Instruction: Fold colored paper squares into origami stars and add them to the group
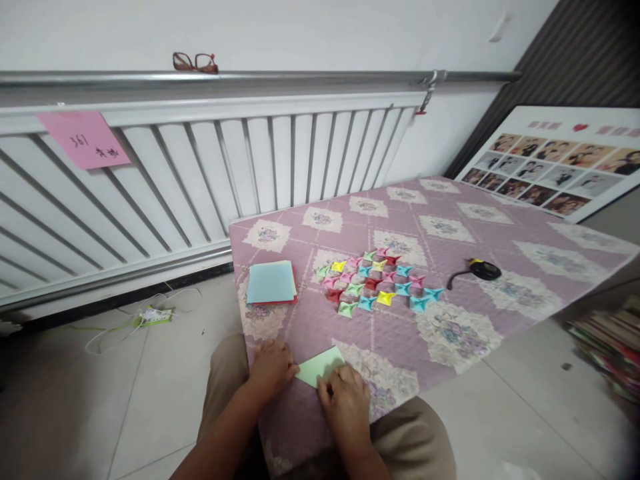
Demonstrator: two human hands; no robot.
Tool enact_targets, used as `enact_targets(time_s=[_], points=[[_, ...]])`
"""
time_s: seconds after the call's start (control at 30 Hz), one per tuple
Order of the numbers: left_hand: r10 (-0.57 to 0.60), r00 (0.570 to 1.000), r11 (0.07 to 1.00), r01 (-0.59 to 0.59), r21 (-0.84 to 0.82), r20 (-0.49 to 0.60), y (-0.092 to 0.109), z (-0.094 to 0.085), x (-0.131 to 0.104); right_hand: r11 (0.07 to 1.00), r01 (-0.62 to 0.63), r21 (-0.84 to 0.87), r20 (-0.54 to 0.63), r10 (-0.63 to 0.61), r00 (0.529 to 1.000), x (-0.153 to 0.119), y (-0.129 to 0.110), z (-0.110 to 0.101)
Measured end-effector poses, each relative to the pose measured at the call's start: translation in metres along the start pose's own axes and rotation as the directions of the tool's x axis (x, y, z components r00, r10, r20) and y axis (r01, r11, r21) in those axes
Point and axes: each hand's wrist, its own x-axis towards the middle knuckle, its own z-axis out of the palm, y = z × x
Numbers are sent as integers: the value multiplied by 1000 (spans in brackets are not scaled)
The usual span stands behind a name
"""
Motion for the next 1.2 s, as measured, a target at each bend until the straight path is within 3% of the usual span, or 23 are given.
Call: enact_targets(time_s=[0.57, 0.73, 0.83, 0.93, 1.03, 1.1, 1.2], points=[[34, 999, 998, -33, 46, -28, -3, 3, 0, 999, 51, -2, -119, -51, 992, -1, 2, 6], [89, 995, 995, -86, 58, -55, -9, 5, -2, 998, 62, 15, -135, -59, 989, -1, 3, 7], [189, 980, 980, -184, 78, -59, -10, 3, -4, 999, 49, 12, -118, -48, 992, -1, 3, 5], [372, 928, 925, -368, 96, -31, -7, -1, -6, 998, 53, 17, -119, -51, 992, -1, 2, 4], [584, 811, 803, -577, 151, -6, -5, -3, -7, 997, 68, 28, -143, -63, 988, -2, 2, 5], [663, 749, 734, -652, 190, 7, -5, -2, -7, 996, 75, 52, -156, -67, 986, -2, 4, 6], [681, 732, 712, -669, 214, 22, -5, 1, -6, 975, 141, 171, -177, -110, 978, -4, 11, 5]])
